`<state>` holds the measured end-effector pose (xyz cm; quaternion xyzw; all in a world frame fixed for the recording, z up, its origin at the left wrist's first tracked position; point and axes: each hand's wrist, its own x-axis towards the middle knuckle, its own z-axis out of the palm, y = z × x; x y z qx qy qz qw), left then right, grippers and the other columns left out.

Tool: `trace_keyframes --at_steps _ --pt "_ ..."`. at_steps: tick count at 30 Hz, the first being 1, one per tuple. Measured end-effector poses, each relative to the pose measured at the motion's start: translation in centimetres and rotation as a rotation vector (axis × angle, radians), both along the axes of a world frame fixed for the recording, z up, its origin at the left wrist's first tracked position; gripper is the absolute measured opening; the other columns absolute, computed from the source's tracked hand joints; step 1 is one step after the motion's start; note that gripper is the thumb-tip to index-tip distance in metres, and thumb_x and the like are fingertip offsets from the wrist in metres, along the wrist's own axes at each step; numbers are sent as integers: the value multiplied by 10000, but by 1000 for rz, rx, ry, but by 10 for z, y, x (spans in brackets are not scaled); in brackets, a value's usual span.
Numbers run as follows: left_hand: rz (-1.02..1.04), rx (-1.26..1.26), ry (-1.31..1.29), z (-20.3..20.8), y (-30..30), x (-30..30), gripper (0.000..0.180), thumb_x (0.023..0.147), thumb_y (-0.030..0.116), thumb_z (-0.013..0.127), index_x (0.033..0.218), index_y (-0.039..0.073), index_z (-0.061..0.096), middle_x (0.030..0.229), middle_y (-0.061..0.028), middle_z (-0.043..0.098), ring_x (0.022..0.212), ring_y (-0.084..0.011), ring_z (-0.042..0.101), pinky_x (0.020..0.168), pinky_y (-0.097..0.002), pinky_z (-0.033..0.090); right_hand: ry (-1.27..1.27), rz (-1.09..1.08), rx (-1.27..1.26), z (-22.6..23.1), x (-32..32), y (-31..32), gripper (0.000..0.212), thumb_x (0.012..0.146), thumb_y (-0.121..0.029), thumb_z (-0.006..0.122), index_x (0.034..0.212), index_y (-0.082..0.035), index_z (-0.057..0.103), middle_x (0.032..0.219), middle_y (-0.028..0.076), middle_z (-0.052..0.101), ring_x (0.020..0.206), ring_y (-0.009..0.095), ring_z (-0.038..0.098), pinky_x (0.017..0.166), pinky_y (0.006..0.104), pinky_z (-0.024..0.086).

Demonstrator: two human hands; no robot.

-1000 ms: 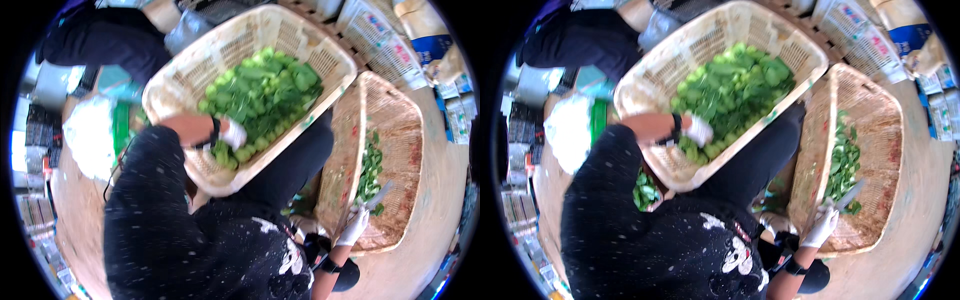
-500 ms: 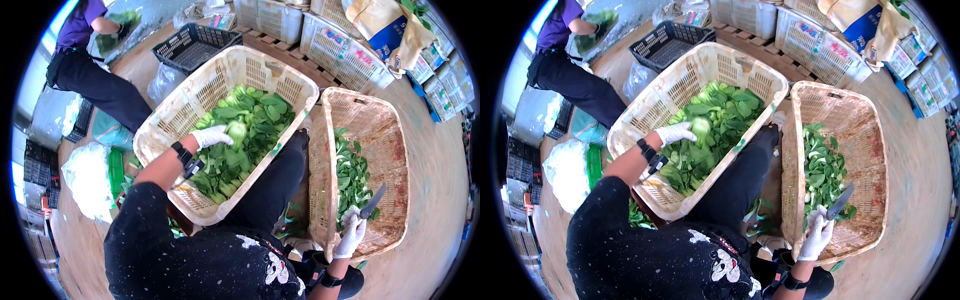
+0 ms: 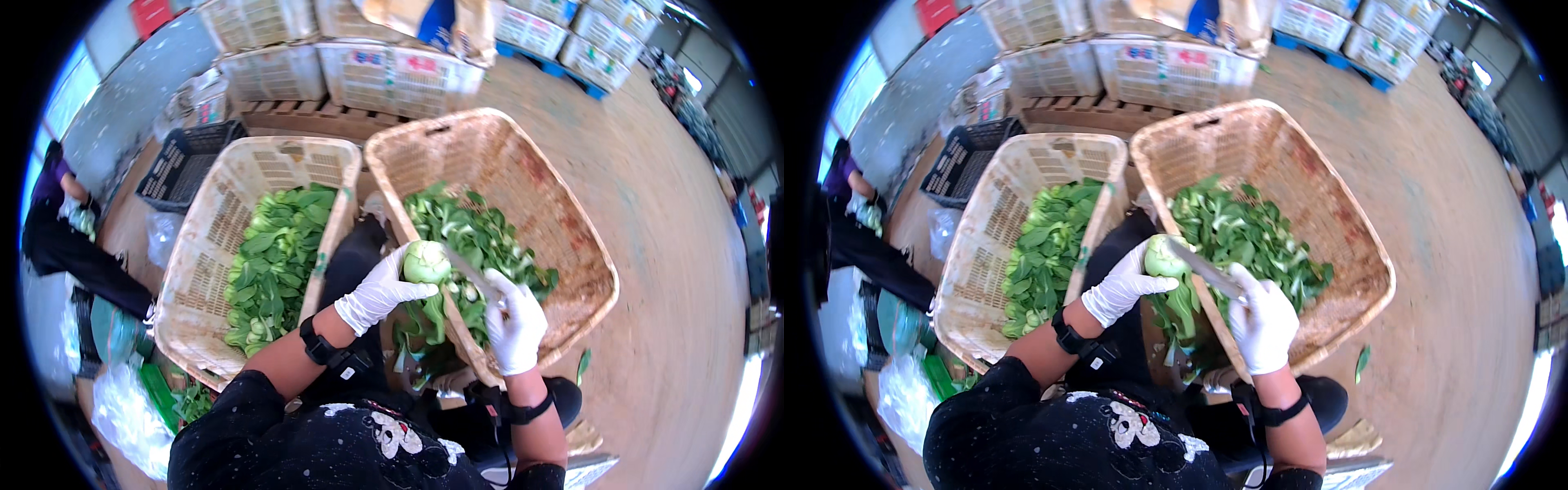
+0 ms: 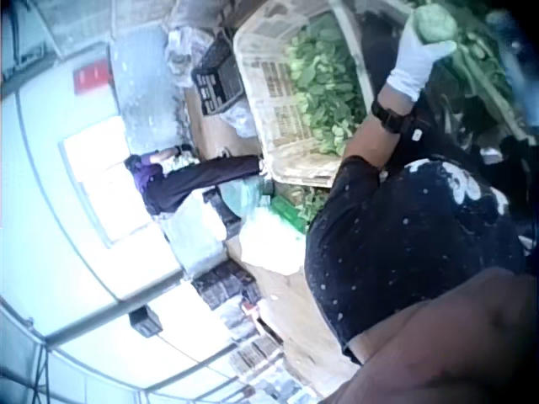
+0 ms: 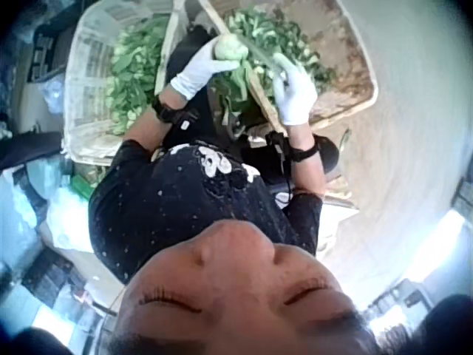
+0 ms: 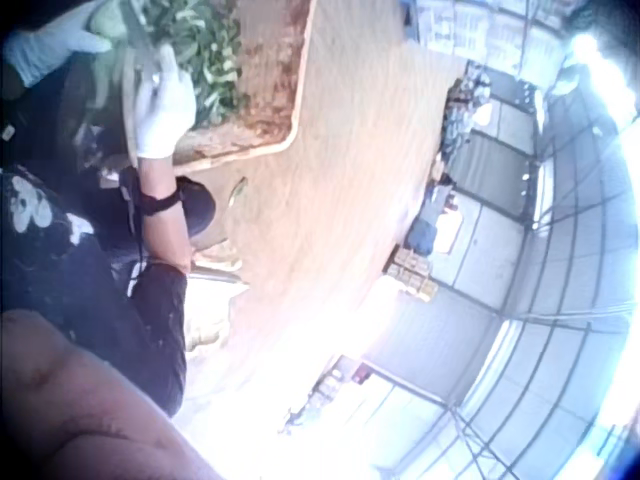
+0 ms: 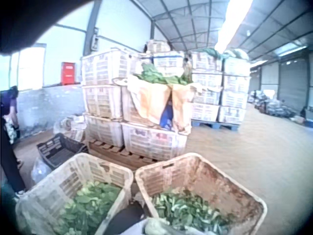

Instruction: The person trims the base of bok choy using a knife and sorts the vegetables into different plastic baskets while sitting on the floor.

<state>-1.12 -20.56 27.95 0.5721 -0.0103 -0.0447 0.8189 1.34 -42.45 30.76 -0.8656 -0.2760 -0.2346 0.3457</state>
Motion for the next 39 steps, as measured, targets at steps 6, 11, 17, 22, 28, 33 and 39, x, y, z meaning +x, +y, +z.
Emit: trace_keyframes --at_steps 6,11,17,22,28,33,39 --pt "-122 243 -88 -18 -41 10 605 737 142 790 1231 28 460 1141 -59 610 1017 -134 584 921 -298 464 -50 34 -264 -3 -4 -12 356 693 -159 702 1032 -121 601 716 52 526 675 239 570 574 358 456" --pt "-138 262 -63 -6 -55 13 469 735 104 791 1134 34 555 1034 -34 644 928 -102 603 839 -262 493 -22 30 -246 -11 -5 -22 280 687 -148 697 940 -115 582 712 51 518 687 233 573 580 349 455" --pt "-23 140 -165 -1 -64 -3 595 665 103 837 1164 34 519 1059 -44 616 928 -119 597 831 -260 492 625 -481 -434 -56 35 -75 139 828 -210 583 889 -86 568 737 143 614 690 352 604 652 444 484" --pt "178 515 -300 -13 -71 13 637 600 154 861 1120 60 504 1085 -87 543 1011 -209 545 881 -352 458 774 -110 343 -13 17 -56 287 854 -179 641 1104 -45 599 757 42 631 669 131 601 644 300 487" --pt "193 906 -562 -4 -90 11 810 654 242 787 1314 3 382 1116 -161 505 1021 -290 503 925 -403 391 836 291 788 -17 7 -28 695 733 -93 783 1314 -21 408 1189 48 512 1036 124 505 885 278 451" --pt "-234 406 -170 20 -57 18 556 905 89 563 1401 -5 330 1126 -108 584 1070 -162 546 968 -318 402 983 536 949 -17 17 -65 627 736 -109 754 1280 -24 454 1279 105 517 1185 215 494 1028 373 375" --pt "-332 273 -26 17 -64 25 259 925 49 550 1177 -4 520 1064 -50 591 1034 -116 552 923 -264 440 1150 535 793 -15 19 -63 728 741 -240 771 1334 4 427 1255 85 544 1115 155 524 986 308 396"
